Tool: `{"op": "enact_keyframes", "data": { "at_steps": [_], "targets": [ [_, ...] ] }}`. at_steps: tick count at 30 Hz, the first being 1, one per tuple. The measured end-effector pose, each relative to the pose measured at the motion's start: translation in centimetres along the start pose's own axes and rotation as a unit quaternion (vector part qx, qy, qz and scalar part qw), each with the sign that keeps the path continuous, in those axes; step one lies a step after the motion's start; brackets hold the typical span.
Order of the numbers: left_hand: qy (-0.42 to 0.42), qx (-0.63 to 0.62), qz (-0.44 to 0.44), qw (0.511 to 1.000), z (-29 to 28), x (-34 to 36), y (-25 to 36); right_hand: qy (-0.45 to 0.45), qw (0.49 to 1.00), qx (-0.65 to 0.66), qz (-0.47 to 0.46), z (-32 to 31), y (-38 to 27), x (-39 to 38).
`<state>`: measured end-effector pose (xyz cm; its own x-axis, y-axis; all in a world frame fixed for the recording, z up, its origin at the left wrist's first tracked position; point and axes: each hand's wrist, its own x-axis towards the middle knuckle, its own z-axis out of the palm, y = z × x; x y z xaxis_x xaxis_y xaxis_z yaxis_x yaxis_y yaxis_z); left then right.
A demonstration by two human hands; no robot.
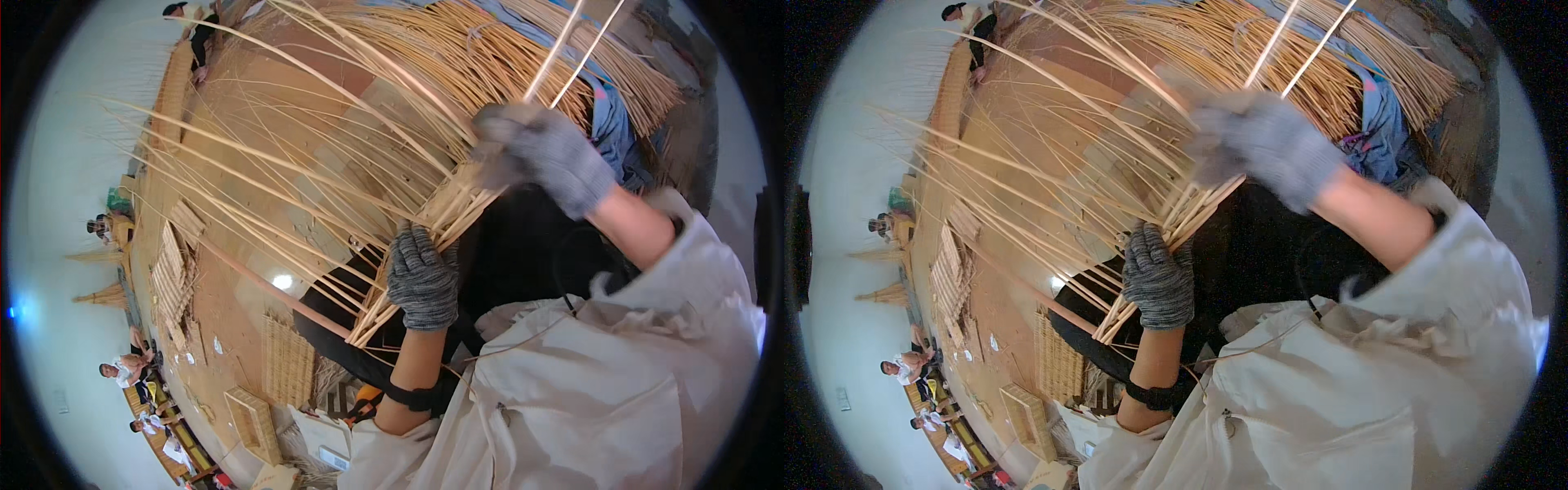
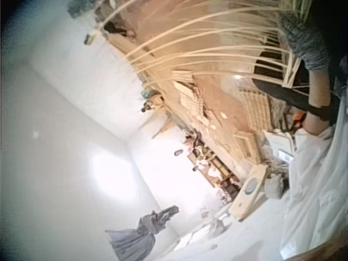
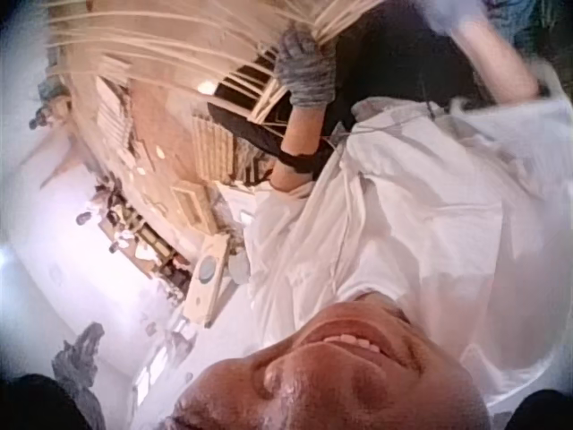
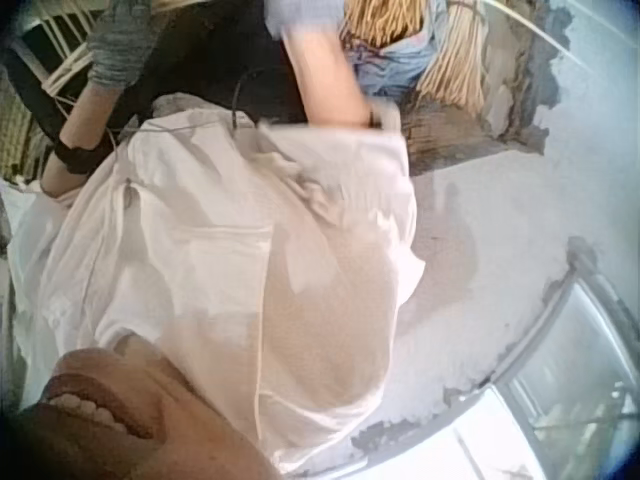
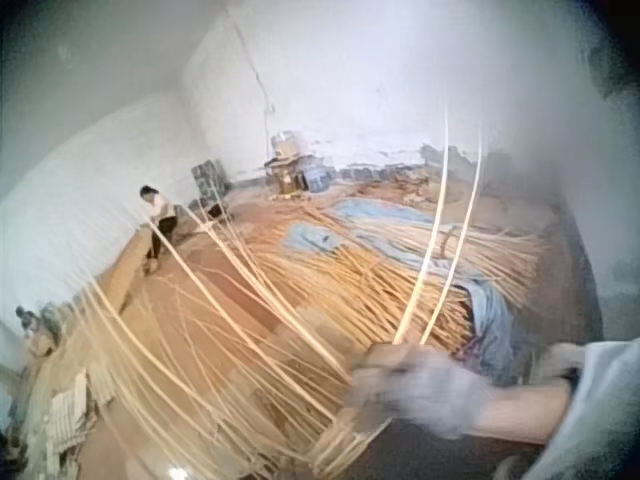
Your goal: The person is weaving a large basket or container using long strips of wood or wicker.
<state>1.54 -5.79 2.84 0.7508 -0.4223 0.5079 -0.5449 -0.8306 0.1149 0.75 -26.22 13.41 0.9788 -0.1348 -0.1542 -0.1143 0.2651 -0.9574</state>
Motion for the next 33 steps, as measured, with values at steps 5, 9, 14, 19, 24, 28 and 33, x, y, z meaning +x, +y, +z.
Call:
{"op": "enact_keyframes", "data": {
  "at_steps": [5,9,14,19,24,28,33],
  "targets": [
    [0.028,0.047,0.048,0.997,1.1,-0.4,0.2,0.036,0.997,-0.029,-0.054,-1.6,1.8,-5.9],
    [0.024,0.066,0.04,0.997,1.2,-0.4,-0.1,-0.074,0.923,-0.015,0.376,-3.4,2.8,-2.9],
    [0.003,0.027,0.047,0.999,0.9,-0.3,0.4,0.047,0.982,0.085,0.164,1.0,6.7,-2.9],
    [0.043,0.012,0.031,0.999,1.0,-0.8,-0.3,0.096,0.986,-0.062,-0.123,0.1,3.6,-1.2],
    [0.015,-0.033,-0.068,0.997,0.5,-0.2,1.4,0.108,0.948,-0.291,-0.074,-0.6,2.5,5.4],
    [0.003,0.062,-0.023,0.998,0.9,1.4,3.5,-0.055,0.782,-0.59,-0.195,3.9,1.9,11.7],
    [-0.031,0.093,0.009,0.995,1.4,2.5,3.5,-0.08,0.791,-0.584,-0.165,9.3,1.8,12.5]
  ]
}}
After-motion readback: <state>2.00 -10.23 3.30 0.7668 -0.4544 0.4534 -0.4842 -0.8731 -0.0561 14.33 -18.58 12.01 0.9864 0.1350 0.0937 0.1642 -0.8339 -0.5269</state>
